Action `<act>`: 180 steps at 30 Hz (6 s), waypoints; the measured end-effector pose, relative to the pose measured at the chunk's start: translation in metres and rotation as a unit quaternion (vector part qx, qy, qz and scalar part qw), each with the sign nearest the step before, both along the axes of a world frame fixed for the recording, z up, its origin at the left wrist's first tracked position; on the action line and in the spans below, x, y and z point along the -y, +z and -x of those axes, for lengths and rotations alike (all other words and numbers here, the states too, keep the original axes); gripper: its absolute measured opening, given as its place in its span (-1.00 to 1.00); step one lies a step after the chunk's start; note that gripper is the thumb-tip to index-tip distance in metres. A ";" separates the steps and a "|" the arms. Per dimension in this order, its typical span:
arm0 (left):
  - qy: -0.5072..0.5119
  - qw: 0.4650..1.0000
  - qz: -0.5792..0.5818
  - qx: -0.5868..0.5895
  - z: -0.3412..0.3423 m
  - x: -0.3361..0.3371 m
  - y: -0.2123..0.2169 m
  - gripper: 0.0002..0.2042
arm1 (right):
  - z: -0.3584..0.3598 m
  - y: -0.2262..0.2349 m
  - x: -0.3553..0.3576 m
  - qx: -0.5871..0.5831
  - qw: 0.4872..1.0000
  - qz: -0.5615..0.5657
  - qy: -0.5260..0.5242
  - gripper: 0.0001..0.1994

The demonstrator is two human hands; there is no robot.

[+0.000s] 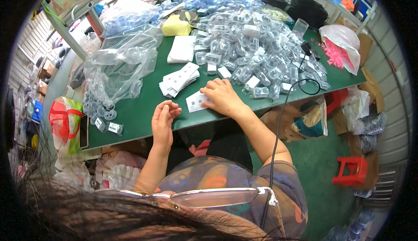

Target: The person folds paper inserts by hand and packages small components with the inserts into plastic cases.

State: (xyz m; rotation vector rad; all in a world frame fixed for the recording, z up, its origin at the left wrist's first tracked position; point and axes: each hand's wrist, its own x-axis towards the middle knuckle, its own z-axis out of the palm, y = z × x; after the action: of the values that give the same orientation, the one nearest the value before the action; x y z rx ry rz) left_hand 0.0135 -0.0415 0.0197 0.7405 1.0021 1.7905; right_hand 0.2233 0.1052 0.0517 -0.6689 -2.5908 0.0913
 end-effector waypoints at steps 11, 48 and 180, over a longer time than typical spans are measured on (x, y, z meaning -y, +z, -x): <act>-0.066 0.997 0.034 0.011 -0.027 0.001 0.004 -0.62 | 0.012 -0.007 0.009 -0.413 0.791 0.451 0.013 -0.85; 0.146 0.791 -0.219 -0.553 -0.003 0.006 0.030 -0.73 | 0.028 0.009 0.050 -0.322 0.880 0.335 0.094 -0.81; -0.170 0.973 0.083 0.132 -0.001 -0.007 -0.001 -0.72 | 0.021 0.026 0.033 -0.160 0.961 -0.016 0.223 -0.68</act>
State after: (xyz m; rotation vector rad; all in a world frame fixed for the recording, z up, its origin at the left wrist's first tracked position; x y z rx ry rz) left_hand 0.0147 -0.0346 0.0189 0.5173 0.7824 1.4438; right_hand 0.2023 0.0719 0.0774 -0.0381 -2.3699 0.2739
